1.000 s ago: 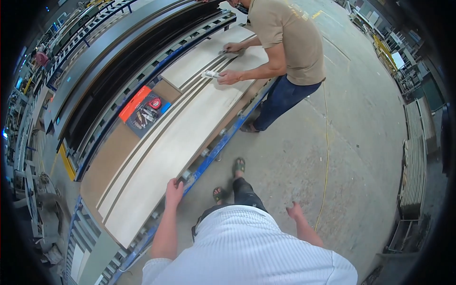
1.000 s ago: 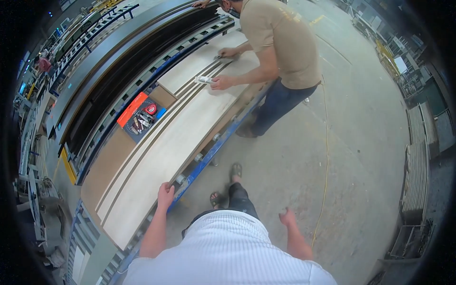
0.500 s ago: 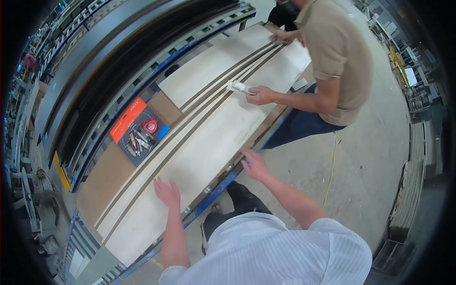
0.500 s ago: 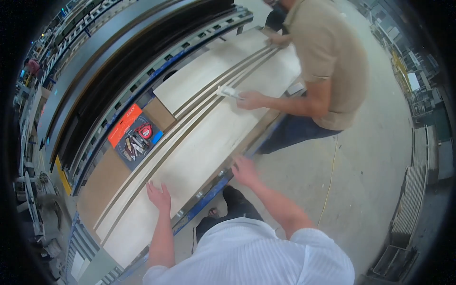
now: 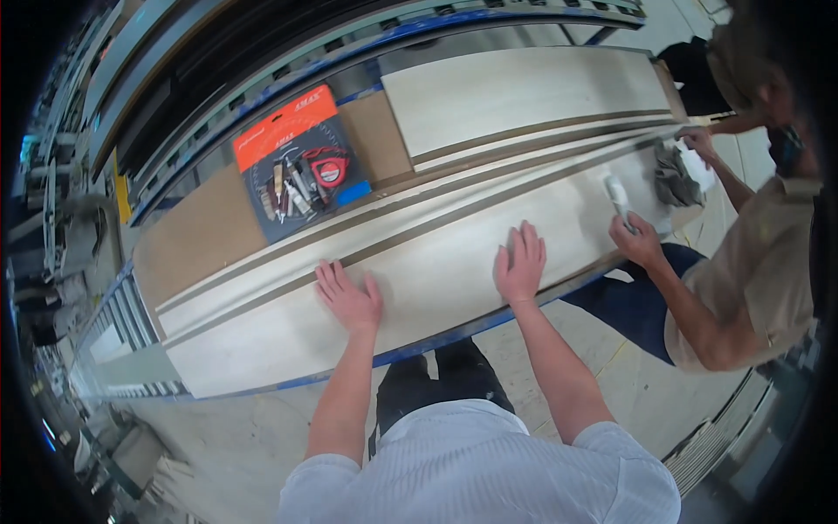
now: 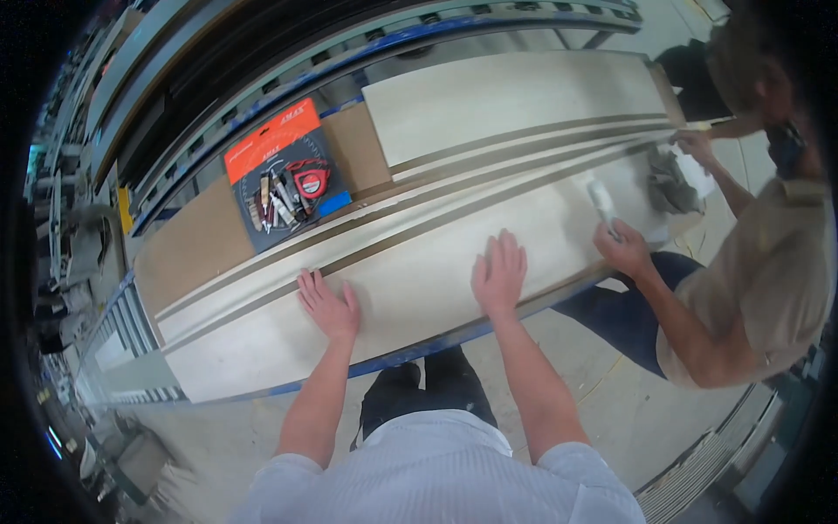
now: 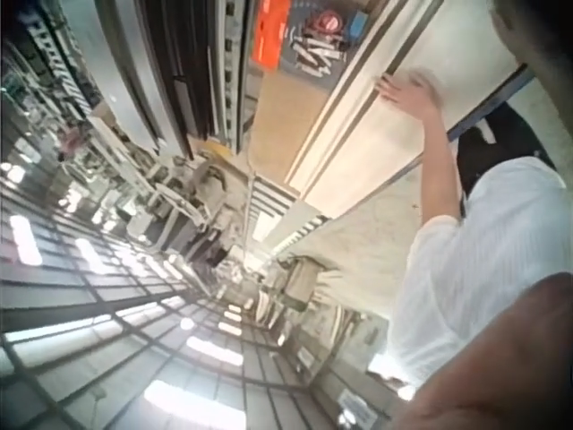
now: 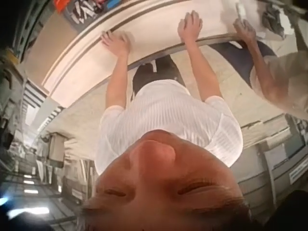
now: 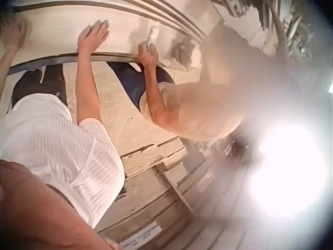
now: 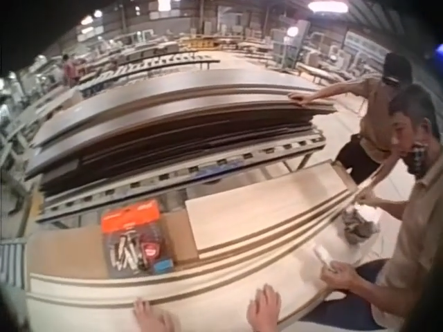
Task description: Applying and trimming white edge banding strips onto wooden furniture panels.
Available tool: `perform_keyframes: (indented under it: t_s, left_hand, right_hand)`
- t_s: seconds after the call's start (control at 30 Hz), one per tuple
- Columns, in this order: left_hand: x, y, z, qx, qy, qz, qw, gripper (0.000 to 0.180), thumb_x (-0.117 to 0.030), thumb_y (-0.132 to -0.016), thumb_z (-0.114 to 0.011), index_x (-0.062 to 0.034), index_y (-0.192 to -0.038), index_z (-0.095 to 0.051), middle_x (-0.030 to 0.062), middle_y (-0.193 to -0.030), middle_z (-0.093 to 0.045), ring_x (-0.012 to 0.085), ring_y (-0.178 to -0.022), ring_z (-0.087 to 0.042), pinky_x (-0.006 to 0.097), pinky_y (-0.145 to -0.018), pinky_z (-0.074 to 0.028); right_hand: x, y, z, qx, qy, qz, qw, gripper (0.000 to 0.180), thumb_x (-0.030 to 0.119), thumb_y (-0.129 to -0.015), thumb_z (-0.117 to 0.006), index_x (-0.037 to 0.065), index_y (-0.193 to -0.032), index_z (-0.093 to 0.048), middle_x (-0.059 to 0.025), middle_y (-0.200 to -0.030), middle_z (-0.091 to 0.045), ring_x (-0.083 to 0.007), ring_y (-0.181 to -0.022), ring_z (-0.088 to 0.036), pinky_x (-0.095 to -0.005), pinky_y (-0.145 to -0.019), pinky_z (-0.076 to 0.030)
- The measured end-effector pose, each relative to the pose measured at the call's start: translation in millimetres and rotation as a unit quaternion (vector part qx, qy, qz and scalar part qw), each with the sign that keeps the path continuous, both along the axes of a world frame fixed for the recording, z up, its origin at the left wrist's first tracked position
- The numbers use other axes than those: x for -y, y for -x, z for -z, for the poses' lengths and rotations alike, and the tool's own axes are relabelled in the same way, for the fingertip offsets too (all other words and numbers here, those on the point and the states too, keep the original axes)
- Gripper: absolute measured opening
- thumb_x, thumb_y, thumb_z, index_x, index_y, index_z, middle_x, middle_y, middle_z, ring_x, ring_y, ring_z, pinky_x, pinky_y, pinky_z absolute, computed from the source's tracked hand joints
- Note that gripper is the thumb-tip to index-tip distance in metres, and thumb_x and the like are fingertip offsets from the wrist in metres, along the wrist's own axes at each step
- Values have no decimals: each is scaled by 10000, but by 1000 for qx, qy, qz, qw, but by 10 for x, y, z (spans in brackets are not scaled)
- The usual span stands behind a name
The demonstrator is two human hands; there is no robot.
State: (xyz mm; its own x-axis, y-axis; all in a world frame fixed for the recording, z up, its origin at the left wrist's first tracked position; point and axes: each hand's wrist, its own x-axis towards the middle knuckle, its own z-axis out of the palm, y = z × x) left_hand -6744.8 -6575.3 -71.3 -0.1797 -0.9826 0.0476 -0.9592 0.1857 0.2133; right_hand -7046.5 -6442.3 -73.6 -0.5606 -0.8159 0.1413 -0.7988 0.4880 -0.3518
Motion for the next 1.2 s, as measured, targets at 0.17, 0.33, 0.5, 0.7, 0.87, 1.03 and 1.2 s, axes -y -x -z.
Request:
perform_keyframes:
  t_s: [0.17,0.33,0.5,0.7,0.87,1.03,1.2]
  left_hand:
    - [32,48,44,1,-11,7,1000,686,-338,-928,-599,25,-1465,-376,220,-1604,-289,393,-1516,-201,546,-1220,-156]
    - [55,-13,113,12,-1,19,1000,696,-343,-932,-581,36,-1473,-361,232,-1603,-284,397,-1514,-200,544,-1222,-140]
    - [78,39,124,11,7,18,1000,706,-347,-901,-605,39,-1450,-387,254,-1575,-318,428,-1489,-243,575,-1206,-172]
    - [73,39,98,10,1,17,1000,711,-348,-898,-608,38,-1451,-383,246,-1579,-313,428,-1491,-237,571,-1208,-167]
    - [71,78,99,16,-10,24,1000,720,-356,-927,-571,44,-1483,-347,241,-1599,-286,407,-1512,-201,550,-1222,-139]
    - [38,-4,138,34,6,31,999,715,-363,-941,-559,30,-1498,-342,225,-1605,-288,391,-1517,-205,544,-1222,-144]
    - [8,62,142,29,24,35,999,685,-368,-962,-536,12,-1501,-351,206,-1605,-301,372,-1517,-220,525,-1223,-161]
  right_hand:
    - [-1,29,101,-20,-4,5,1000,502,235,-925,-610,24,-1374,-532,-215,-1506,-445,-380,-1416,-392,-542,-1186,-236]
    - [79,-12,113,7,-15,0,1000,509,253,-921,-608,28,-1371,-531,-201,-1516,-438,-372,-1429,-377,-542,-1190,-230]
    - [66,2,118,-4,-28,10,1000,510,250,-910,-613,29,-1363,-535,-196,-1519,-434,-369,-1432,-372,-544,-1189,-230]
    - [64,-4,70,-5,-26,6,1000,508,231,-901,-611,24,-1360,-535,-204,-1512,-434,-376,-1422,-380,-555,-1182,-234]
    - [48,31,47,-25,-22,18,999,508,233,-896,-614,28,-1354,-537,-200,-1510,-435,-373,-1422,-381,-552,-1183,-239]
    - [71,1,82,3,-38,17,999,499,239,-883,-626,41,-1335,-553,-190,-1499,-445,-364,-1419,-386,-535,-1191,-243]
    - [33,70,10,10,-19,32,999,479,253,-884,-626,49,-1313,-569,-192,-1484,-458,-353,-1410,-399,-540,-1182,-262]
